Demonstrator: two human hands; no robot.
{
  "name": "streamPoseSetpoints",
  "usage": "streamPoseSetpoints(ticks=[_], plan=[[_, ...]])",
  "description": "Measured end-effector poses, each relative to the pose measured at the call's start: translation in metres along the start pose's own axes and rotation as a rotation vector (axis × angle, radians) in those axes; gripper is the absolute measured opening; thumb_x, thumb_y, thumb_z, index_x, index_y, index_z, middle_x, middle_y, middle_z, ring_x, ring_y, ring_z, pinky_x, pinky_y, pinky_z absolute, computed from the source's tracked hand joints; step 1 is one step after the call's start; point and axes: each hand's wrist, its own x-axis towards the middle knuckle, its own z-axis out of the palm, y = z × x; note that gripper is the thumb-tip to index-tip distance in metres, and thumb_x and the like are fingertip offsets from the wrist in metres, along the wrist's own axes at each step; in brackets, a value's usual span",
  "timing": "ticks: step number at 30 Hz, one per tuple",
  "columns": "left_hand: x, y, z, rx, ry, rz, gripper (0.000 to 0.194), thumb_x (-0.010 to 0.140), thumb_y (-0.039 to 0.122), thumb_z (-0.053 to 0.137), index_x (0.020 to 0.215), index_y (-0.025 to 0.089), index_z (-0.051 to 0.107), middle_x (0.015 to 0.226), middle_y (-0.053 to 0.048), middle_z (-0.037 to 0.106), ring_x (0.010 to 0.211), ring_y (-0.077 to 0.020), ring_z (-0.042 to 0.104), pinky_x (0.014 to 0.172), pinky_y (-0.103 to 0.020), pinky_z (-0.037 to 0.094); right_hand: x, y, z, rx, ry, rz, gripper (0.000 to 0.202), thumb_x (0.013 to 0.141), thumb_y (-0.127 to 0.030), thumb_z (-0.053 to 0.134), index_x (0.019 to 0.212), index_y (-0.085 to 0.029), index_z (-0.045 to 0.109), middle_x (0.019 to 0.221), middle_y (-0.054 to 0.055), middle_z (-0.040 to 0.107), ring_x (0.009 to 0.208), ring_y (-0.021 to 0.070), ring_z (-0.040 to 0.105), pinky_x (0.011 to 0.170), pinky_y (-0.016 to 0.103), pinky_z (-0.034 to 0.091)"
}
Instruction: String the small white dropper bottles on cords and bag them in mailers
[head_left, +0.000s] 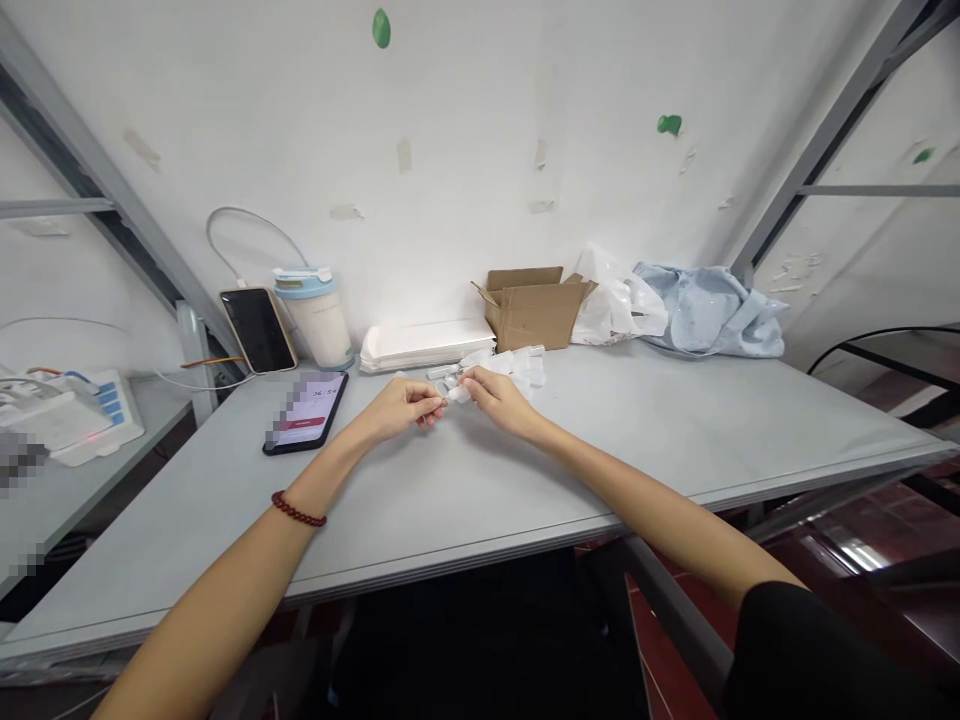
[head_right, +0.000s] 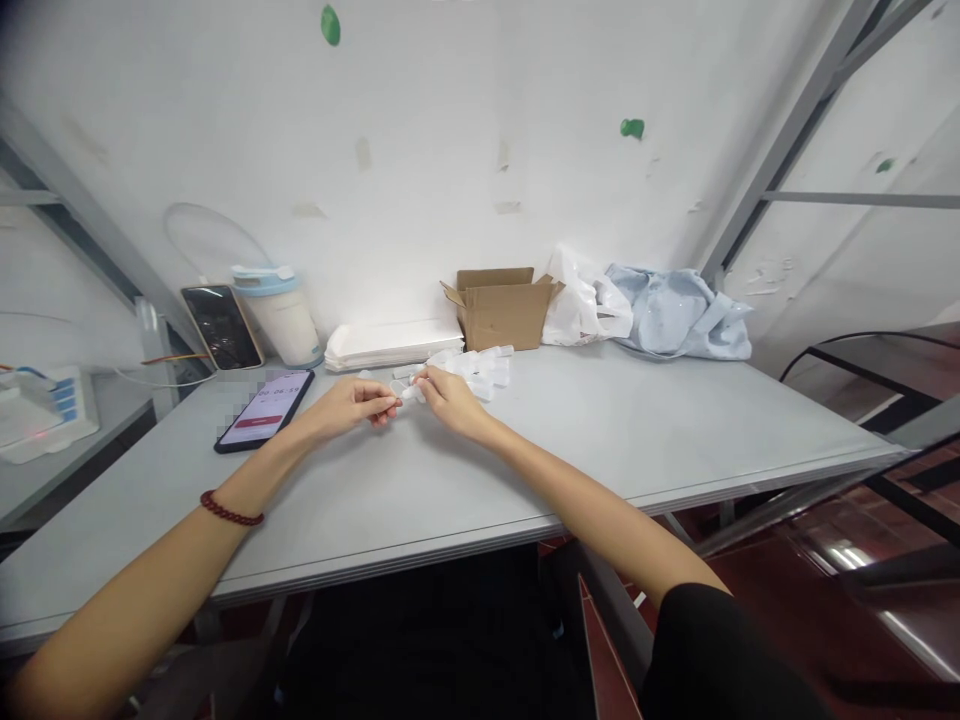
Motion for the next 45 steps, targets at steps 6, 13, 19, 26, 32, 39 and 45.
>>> streamPoseSetpoints(ticks=[6, 13, 19, 26, 32, 39, 45], plan=[[-0.001, 0.004, 0.0, -0.016, 0.004, 0.003, 0.023, 0.073, 0.037, 0.059, 0.067, 0.016, 0.063, 0.067, -0.004, 0.064, 0.058, -0.0126, 0.056, 0.061, -0.027, 0.048, 0.0, -0.001, 0.001, 0.014, 0.014, -0.002, 0.023, 0.089, -0.028, 0.034, 0.087, -0.017, 0.054, 0.068, -0.001, 0.051, 0.067, 0.0127, 0.047, 0.064, 0.024, 0.035], [-0.002, 0.005, 0.0, -0.02, -0.004, 0.004, 0.026, 0.072, 0.04, 0.059, 0.067, 0.015, 0.063, 0.067, -0.004, 0.063, 0.058, -0.0124, 0.055, 0.06, -0.026, 0.047, -0.001, -0.004, 0.001, 0.011, 0.017, -0.019, 0.024, 0.089, -0.03, 0.035, 0.085, -0.016, 0.054, 0.067, -0.001, 0.05, 0.066, 0.0128, 0.046, 0.064, 0.024, 0.035], [-0.002, 0.004, 0.001, -0.056, -0.009, -0.036, 0.023, 0.072, 0.037, 0.061, 0.067, 0.015, 0.063, 0.067, -0.003, 0.064, 0.057, -0.0114, 0.055, 0.058, -0.024, 0.045, -0.001, -0.002, 0.002, -0.003, 0.005, -0.047, 0.024, 0.089, -0.03, 0.035, 0.086, -0.016, 0.054, 0.067, -0.001, 0.049, 0.065, 0.0127, 0.045, 0.064, 0.025, 0.034], [0.002, 0.001, -0.003, -0.214, 0.011, -0.098, 0.03, 0.073, 0.043, 0.063, 0.074, 0.013, 0.067, 0.071, -0.005, 0.065, 0.06, -0.0119, 0.057, 0.06, -0.026, 0.047, 0.004, -0.001, -0.003, 0.04, 0.009, -0.034, 0.024, 0.089, -0.033, 0.037, 0.086, -0.017, 0.054, 0.065, -0.002, 0.048, 0.063, 0.012, 0.044, 0.062, 0.024, 0.034], [0.004, -0.004, -0.01, -0.312, 0.081, -0.124, 0.038, 0.074, 0.047, 0.062, 0.084, 0.012, 0.069, 0.074, -0.006, 0.065, 0.061, -0.0118, 0.057, 0.061, -0.026, 0.048, 0.007, -0.001, -0.007, 0.079, 0.044, -0.017, 0.026, 0.089, -0.035, 0.037, 0.089, -0.016, 0.055, 0.065, -0.003, 0.048, 0.061, 0.0109, 0.044, 0.061, 0.024, 0.035], [0.003, -0.005, -0.007, -0.231, 0.056, -0.059, 0.027, 0.067, 0.04, 0.071, 0.069, 0.014, 0.066, 0.068, -0.003, 0.064, 0.059, -0.0103, 0.055, 0.059, -0.024, 0.047, 0.004, -0.001, -0.005, 0.062, 0.043, 0.002, 0.025, 0.089, -0.036, 0.038, 0.085, -0.016, 0.055, 0.066, -0.002, 0.051, 0.06, 0.0102, 0.045, 0.059, 0.023, 0.035], [0.002, -0.006, -0.003, -0.18, 0.009, -0.039, 0.024, 0.067, 0.037, 0.069, 0.063, 0.013, 0.065, 0.062, -0.002, 0.062, 0.056, -0.0098, 0.053, 0.058, -0.024, 0.046, 0.001, -0.003, -0.003, 0.038, 0.01, 0.01, 0.024, 0.088, -0.035, 0.041, 0.081, -0.017, 0.054, 0.062, -0.003, 0.052, 0.056, 0.0094, 0.045, 0.056, 0.022, 0.035]])
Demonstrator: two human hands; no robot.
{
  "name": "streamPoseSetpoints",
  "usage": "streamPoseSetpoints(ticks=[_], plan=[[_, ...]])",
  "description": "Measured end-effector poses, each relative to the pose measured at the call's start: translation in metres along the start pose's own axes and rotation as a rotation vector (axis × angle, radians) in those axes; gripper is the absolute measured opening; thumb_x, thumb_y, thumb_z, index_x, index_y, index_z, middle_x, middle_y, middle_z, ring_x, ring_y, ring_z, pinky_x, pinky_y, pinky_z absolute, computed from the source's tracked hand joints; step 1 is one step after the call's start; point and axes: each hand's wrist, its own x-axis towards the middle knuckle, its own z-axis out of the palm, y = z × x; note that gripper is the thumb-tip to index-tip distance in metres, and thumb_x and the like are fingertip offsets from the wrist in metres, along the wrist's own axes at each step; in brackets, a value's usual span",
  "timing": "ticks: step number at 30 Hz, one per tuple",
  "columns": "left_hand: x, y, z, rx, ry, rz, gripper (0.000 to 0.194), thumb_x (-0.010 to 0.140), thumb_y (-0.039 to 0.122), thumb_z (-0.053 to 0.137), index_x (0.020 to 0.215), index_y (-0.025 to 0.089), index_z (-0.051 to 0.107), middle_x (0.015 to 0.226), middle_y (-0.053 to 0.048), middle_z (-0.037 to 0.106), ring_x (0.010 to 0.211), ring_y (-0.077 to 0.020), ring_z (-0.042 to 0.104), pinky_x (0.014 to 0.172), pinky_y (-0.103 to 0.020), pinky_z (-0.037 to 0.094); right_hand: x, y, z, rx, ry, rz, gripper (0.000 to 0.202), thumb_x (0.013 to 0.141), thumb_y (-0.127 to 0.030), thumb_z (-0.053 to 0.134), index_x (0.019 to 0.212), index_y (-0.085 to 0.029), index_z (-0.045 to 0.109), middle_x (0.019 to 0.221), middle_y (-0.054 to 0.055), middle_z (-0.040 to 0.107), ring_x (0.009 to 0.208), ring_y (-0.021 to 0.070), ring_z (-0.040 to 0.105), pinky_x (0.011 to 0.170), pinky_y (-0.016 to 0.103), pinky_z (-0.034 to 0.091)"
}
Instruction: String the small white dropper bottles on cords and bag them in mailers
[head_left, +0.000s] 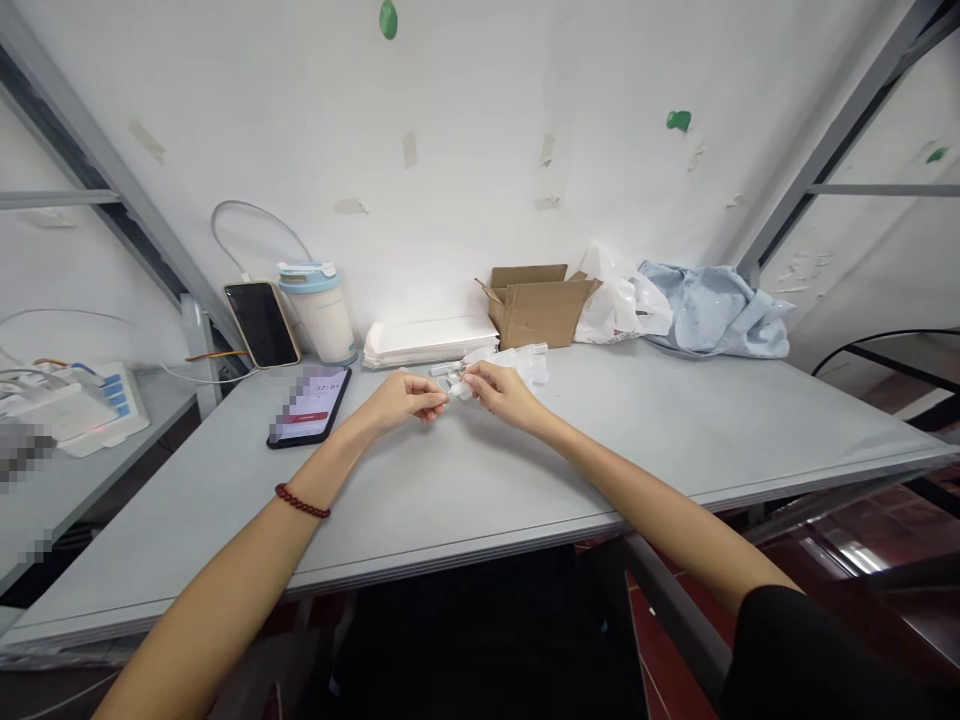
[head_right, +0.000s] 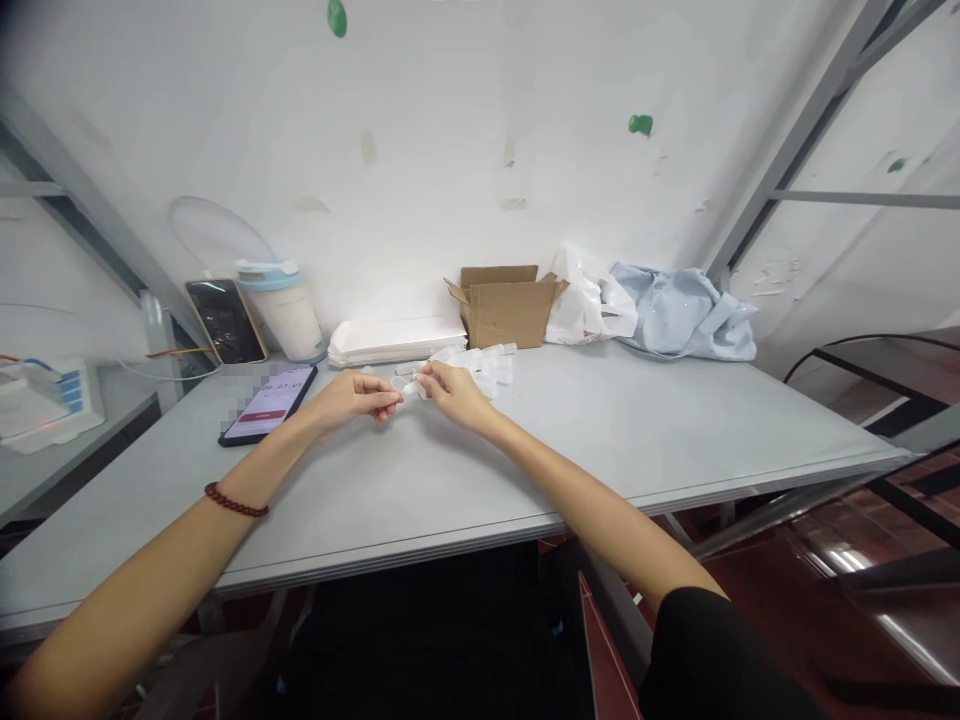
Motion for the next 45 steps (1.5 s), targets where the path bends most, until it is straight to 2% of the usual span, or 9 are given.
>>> streamPoseSetpoints(ticks=[5, 9, 13, 15, 22, 26, 32, 39, 45], plan=[[0.0, 0.004, -0.007, -0.001, 0.035, -0.003, 0.024, 0.065, 0.037, 0.07, 0.063, 0.014, 0.065, 0.063, -0.003, 0.063, 0.057, -0.0109, 0.054, 0.059, -0.025, 0.047, 0.004, 0.006, 0.0, 0.037, -0.03, 0.036, 0.024, 0.086, -0.038, 0.046, 0.095, -0.017, 0.052, 0.068, -0.003, 0.056, 0.054, 0.009, 0.048, 0.056, 0.022, 0.037], [-0.002, 0.008, -0.024, 0.013, 0.192, -0.024, 0.026, 0.062, 0.039, 0.069, 0.066, 0.013, 0.067, 0.066, -0.004, 0.064, 0.057, -0.0124, 0.055, 0.06, -0.026, 0.046, 0.007, 0.013, -0.004, -0.122, -0.041, 0.004, 0.034, 0.083, -0.032, 0.054, 0.111, -0.017, 0.044, 0.085, 0.001, 0.059, 0.058, 0.0095, 0.051, 0.059, 0.024, 0.04], [-0.003, 0.003, -0.04, 0.319, 0.408, -0.004, 0.024, 0.064, 0.037, 0.06, 0.062, 0.014, 0.065, 0.058, -0.003, 0.062, 0.055, -0.0146, 0.054, 0.056, -0.026, 0.041, 0.006, 0.016, -0.003, -0.461, -0.09, -0.079, 0.032, 0.084, -0.02, 0.053, 0.115, -0.018, 0.047, 0.106, 0.008, 0.057, 0.075, 0.0134, 0.056, 0.068, 0.027, 0.042], [-0.002, -0.001, -0.044, 0.503, 0.445, 0.011, 0.022, 0.066, 0.034, 0.055, 0.058, 0.015, 0.062, 0.053, -0.002, 0.059, 0.055, -0.0159, 0.054, 0.055, -0.025, 0.038, 0.003, 0.014, 0.0, -0.622, -0.132, -0.124, 0.034, 0.085, -0.02, 0.054, 0.118, -0.017, 0.048, 0.111, 0.011, 0.054, 0.087, 0.0176, 0.056, 0.072, 0.029, 0.043], [0.003, -0.012, -0.034, 0.913, 0.378, 0.006, 0.023, 0.065, 0.029, 0.051, 0.044, 0.019, 0.048, 0.047, -0.003, 0.05, 0.051, -0.017, 0.047, 0.052, -0.028, 0.026, -0.001, 0.007, 0.009, -0.91, -0.24, -0.212, 0.032, 0.087, -0.032, 0.052, 0.115, -0.017, 0.055, 0.114, 0.015, 0.05, 0.104, 0.0266, 0.043, 0.066, 0.031, 0.046], [0.004, -0.017, -0.028, 0.956, 0.314, -0.031, 0.028, 0.065, 0.026, 0.051, 0.039, 0.02, 0.041, 0.041, -0.002, 0.041, 0.046, -0.0165, 0.043, 0.05, -0.029, 0.021, -0.001, 0.006, 0.013, -0.967, -0.266, -0.213, 0.029, 0.088, -0.035, 0.048, 0.11, -0.018, 0.059, 0.113, 0.017, 0.051, 0.103, 0.0283, 0.042, 0.063, 0.031, 0.047], [0.004, -0.017, -0.024, 0.981, 0.299, -0.116, 0.026, 0.064, 0.026, 0.049, 0.041, 0.021, 0.039, 0.042, -0.004, 0.04, 0.05, -0.0195, 0.047, 0.051, -0.029, 0.022, -0.002, 0.008, 0.019, -0.998, -0.292, -0.212, 0.033, 0.091, -0.037, 0.041, 0.109, -0.018, 0.06, 0.106, 0.018, 0.055, 0.101, 0.0297, 0.043, 0.063, 0.032, 0.045], [0.004, -0.018, -0.029, 0.969, 0.3, -0.13, 0.027, 0.064, 0.027, 0.051, 0.042, 0.021, 0.038, 0.042, -0.001, 0.038, 0.047, -0.016, 0.042, 0.049, -0.028, 0.021, -0.001, 0.01, 0.012, -0.831, -0.255, -0.198, 0.03, 0.091, -0.034, 0.044, 0.113, -0.02, 0.059, 0.102, 0.013, 0.057, 0.097, 0.0244, 0.047, 0.066, 0.029, 0.041], [0.004, -0.011, -0.029, 0.646, 0.174, -0.075, 0.029, 0.068, 0.036, 0.057, 0.046, 0.018, 0.049, 0.042, 0.001, 0.048, 0.043, -0.0119, 0.042, 0.047, -0.025, 0.03, 0.004, 0.01, 0.0, -0.435, -0.103, -0.174, 0.018, 0.085, -0.024, 0.053, 0.102, -0.019, 0.059, 0.09, 0.005, 0.061, 0.084, 0.0162, 0.051, 0.073, 0.027, 0.038]])
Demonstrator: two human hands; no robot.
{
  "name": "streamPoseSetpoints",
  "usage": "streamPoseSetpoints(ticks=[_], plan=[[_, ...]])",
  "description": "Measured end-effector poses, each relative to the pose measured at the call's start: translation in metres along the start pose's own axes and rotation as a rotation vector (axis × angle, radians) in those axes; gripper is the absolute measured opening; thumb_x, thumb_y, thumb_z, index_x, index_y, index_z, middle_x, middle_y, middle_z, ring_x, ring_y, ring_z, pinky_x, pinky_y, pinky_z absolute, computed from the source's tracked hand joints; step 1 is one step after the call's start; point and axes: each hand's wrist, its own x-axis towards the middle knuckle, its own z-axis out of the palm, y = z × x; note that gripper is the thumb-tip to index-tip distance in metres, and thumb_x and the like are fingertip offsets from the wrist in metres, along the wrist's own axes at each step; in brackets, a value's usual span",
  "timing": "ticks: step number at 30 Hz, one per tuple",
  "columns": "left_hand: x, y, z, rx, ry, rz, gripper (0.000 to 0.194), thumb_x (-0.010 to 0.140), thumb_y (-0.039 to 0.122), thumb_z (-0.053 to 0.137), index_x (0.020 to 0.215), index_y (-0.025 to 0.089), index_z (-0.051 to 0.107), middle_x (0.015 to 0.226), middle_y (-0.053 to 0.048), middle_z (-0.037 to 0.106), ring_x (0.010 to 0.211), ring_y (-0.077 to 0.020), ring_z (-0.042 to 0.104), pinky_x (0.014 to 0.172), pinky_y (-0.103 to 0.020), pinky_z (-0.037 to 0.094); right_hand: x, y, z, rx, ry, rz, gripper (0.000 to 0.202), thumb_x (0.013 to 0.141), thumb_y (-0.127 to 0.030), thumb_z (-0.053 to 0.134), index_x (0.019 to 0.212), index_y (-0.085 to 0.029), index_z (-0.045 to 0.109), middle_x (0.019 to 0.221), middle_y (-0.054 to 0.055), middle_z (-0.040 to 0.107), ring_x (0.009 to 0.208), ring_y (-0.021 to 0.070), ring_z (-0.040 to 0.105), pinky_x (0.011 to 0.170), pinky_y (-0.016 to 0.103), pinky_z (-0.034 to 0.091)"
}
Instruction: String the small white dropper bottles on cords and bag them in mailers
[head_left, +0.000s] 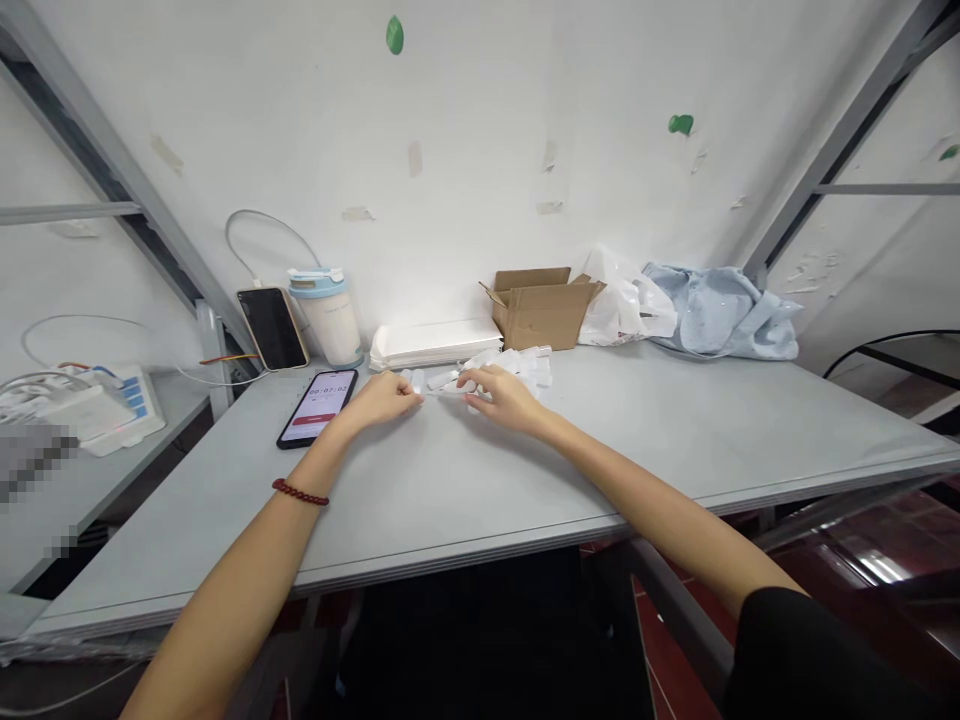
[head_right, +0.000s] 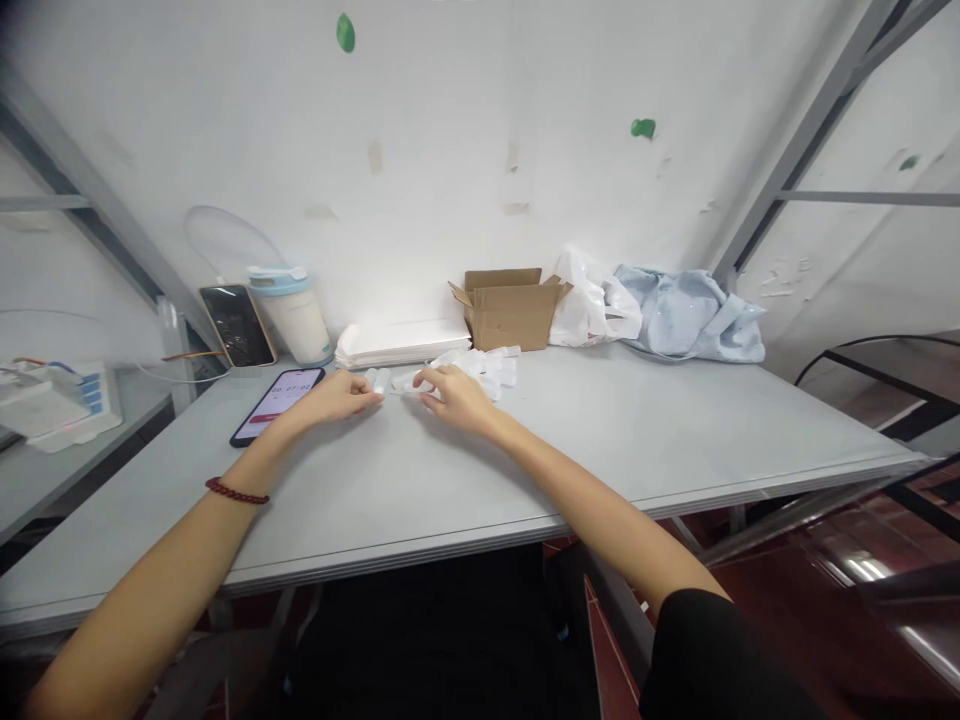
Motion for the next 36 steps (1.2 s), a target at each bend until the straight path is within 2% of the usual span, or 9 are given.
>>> streamPoseSetpoints(ticks=[6, 9, 13, 19, 23, 27, 36], plan=[[-0.002, 0.008, -0.001, -0.295, -0.107, 0.01, 0.024, 0.065, 0.038, 0.063, 0.071, 0.015, 0.064, 0.055, -0.001, 0.06, 0.046, -0.0115, 0.049, 0.047, -0.024, 0.039, 0.003, 0.0, -0.008, 0.274, 0.15, 0.072, 0.015, 0.083, -0.031, 0.052, 0.091, -0.019, 0.055, 0.067, -0.003, 0.053, 0.063, 0.0114, 0.047, 0.063, 0.024, 0.036], [-0.004, 0.01, -0.003, -0.368, -0.145, 0.025, 0.031, 0.066, 0.037, 0.064, 0.087, 0.015, 0.065, 0.06, -0.002, 0.062, 0.054, -0.0133, 0.053, 0.05, -0.024, 0.042, 0.003, -0.001, -0.009, 0.348, 0.185, 0.119, 0.019, 0.082, -0.036, 0.053, 0.09, -0.019, 0.054, 0.064, -0.004, 0.051, 0.059, 0.0106, 0.046, 0.061, 0.023, 0.036], [-0.008, 0.015, -0.005, -0.414, -0.187, 0.039, 0.037, 0.068, 0.038, 0.064, 0.096, 0.014, 0.064, 0.064, -0.002, 0.063, 0.057, -0.0129, 0.054, 0.052, -0.024, 0.043, 0.003, -0.002, -0.01, 0.4, 0.221, 0.146, 0.023, 0.082, -0.04, 0.053, 0.091, -0.019, 0.053, 0.063, -0.004, 0.054, 0.057, 0.0104, 0.047, 0.059, 0.023, 0.036], [-0.009, 0.018, -0.005, -0.461, -0.22, 0.062, 0.029, 0.069, 0.039, 0.065, 0.084, 0.015, 0.066, 0.069, -0.003, 0.062, 0.058, -0.0119, 0.053, 0.053, -0.023, 0.043, 0.003, -0.004, -0.014, 0.409, 0.272, 0.165, 0.027, 0.082, -0.044, 0.053, 0.09, -0.019, 0.053, 0.059, -0.005, 0.054, 0.053, 0.0095, 0.044, 0.057, 0.023, 0.036], [-0.01, 0.022, -0.006, -0.46, -0.193, 0.051, 0.026, 0.068, 0.04, 0.065, 0.074, 0.015, 0.065, 0.068, -0.003, 0.062, 0.057, -0.011, 0.05, 0.052, -0.023, 0.042, 0.003, -0.005, -0.015, 0.416, 0.29, 0.177, 0.028, 0.081, -0.046, 0.053, 0.088, -0.019, 0.053, 0.056, -0.005, 0.054, 0.051, 0.0096, 0.045, 0.056, 0.023, 0.036], [-0.011, 0.025, -0.007, -0.471, -0.14, 0.024, 0.03, 0.071, 0.045, 0.064, 0.064, 0.015, 0.062, 0.065, -0.002, 0.061, 0.055, -0.01, 0.049, 0.052, -0.023, 0.041, 0.003, -0.007, -0.018, 0.458, 0.294, 0.226, 0.029, 0.08, -0.046, 0.055, 0.084, -0.018, 0.053, 0.053, -0.005, 0.053, 0.051, 0.0097, 0.047, 0.055, 0.022, 0.035], [-0.009, 0.021, -0.004, -0.572, -0.122, 0.003, 0.038, 0.074, 0.05, 0.061, 0.061, 0.015, 0.056, 0.059, 0.001, 0.053, 0.053, -0.0078, 0.047, 0.052, -0.021, 0.039, 0.003, -0.008, -0.021, 0.585, 0.26, 0.299, 0.032, 0.078, -0.049, 0.056, 0.08, -0.017, 0.053, 0.053, -0.004, 0.053, 0.045, 0.0071, 0.04, 0.046, 0.021, 0.029]])
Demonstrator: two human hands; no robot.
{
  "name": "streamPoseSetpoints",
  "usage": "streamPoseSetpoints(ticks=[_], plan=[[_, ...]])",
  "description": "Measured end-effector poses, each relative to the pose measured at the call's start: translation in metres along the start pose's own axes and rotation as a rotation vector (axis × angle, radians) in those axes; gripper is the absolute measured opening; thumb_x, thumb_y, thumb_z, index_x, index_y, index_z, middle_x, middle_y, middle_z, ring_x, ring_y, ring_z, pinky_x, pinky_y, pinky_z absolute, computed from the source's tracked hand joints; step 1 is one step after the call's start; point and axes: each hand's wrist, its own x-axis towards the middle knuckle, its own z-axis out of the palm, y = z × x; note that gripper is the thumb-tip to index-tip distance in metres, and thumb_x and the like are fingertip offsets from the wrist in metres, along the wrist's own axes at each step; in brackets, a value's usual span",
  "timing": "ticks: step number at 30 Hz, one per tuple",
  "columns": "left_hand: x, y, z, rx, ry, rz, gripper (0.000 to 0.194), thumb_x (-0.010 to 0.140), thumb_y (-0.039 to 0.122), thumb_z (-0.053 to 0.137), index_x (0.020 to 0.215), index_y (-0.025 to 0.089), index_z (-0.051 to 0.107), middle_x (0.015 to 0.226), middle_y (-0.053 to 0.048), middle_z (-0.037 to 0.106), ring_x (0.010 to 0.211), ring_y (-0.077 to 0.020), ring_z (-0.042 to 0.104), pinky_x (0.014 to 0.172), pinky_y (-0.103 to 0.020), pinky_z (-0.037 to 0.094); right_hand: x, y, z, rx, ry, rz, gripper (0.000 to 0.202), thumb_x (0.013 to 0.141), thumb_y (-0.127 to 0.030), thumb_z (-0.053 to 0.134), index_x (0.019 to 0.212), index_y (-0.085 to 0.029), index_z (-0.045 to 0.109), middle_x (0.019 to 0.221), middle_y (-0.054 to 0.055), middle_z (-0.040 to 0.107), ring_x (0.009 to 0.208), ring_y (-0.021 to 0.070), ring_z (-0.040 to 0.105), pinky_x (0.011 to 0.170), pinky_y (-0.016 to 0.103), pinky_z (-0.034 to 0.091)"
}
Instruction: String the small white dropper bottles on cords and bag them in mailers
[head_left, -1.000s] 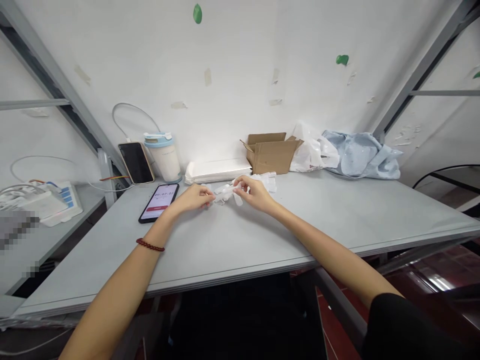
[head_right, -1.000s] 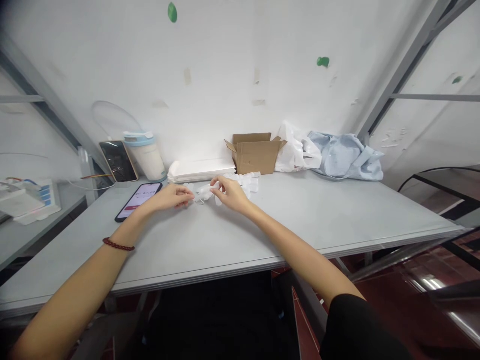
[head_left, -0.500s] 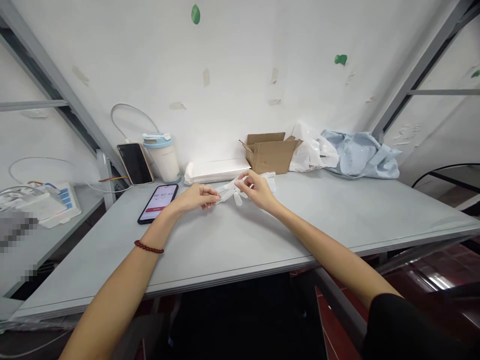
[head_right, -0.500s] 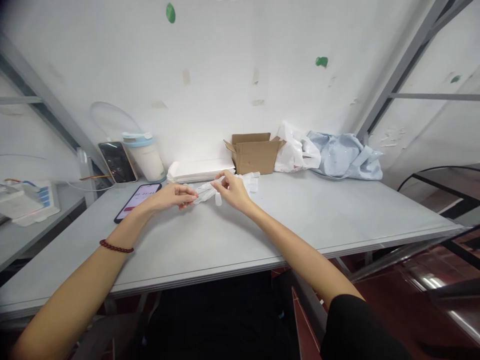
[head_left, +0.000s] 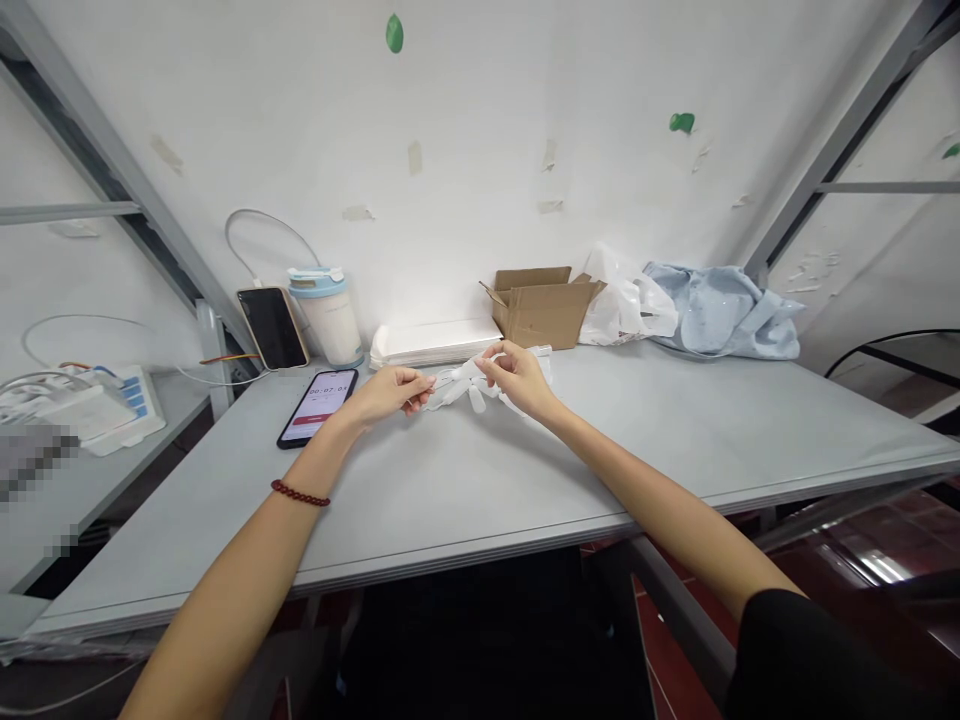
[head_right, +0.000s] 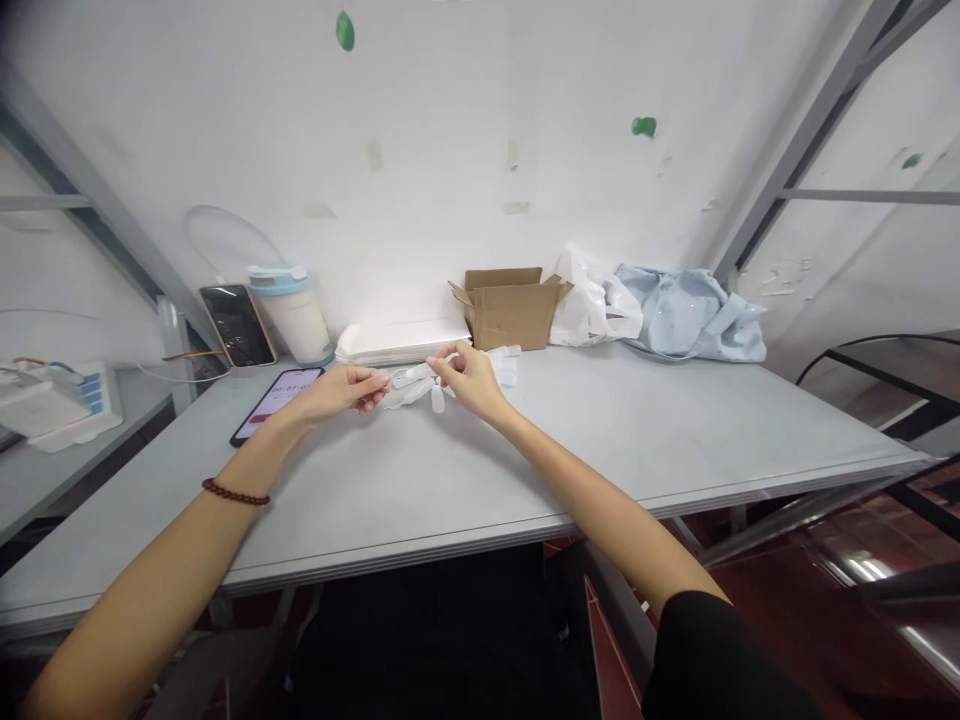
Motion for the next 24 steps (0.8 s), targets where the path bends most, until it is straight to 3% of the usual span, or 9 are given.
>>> streamPoseSetpoints(ticks=[10, 24], plan=[[0.0066, -0.0106, 0.0022, -0.136, 0.019, -0.015, 0.039, 0.075, 0.052, 0.062, 0.069, 0.013, 0.058, 0.067, 0.0, 0.054, 0.053, -0.0065, 0.045, 0.051, -0.021, 0.037, 0.0003, 0.0046, 0.0034, 0.112, -0.087, 0.04, 0.033, 0.076, -0.05, 0.058, 0.08, -0.018, 0.052, 0.055, -0.003, 0.055, 0.043, 0.0059, 0.037, 0.043, 0.02, 0.027], [0.007, -0.0103, 0.0041, -0.192, -0.007, -0.014, 0.038, 0.074, 0.051, 0.063, 0.068, 0.014, 0.057, 0.064, 0.0, 0.054, 0.051, -0.0065, 0.046, 0.05, -0.021, 0.037, -0.0014, 0.0035, 0.005, 0.145, -0.079, 0.048, 0.031, 0.076, -0.048, 0.06, 0.079, -0.018, 0.053, 0.055, -0.002, 0.058, 0.043, 0.0059, 0.036, 0.042, 0.02, 0.026]])
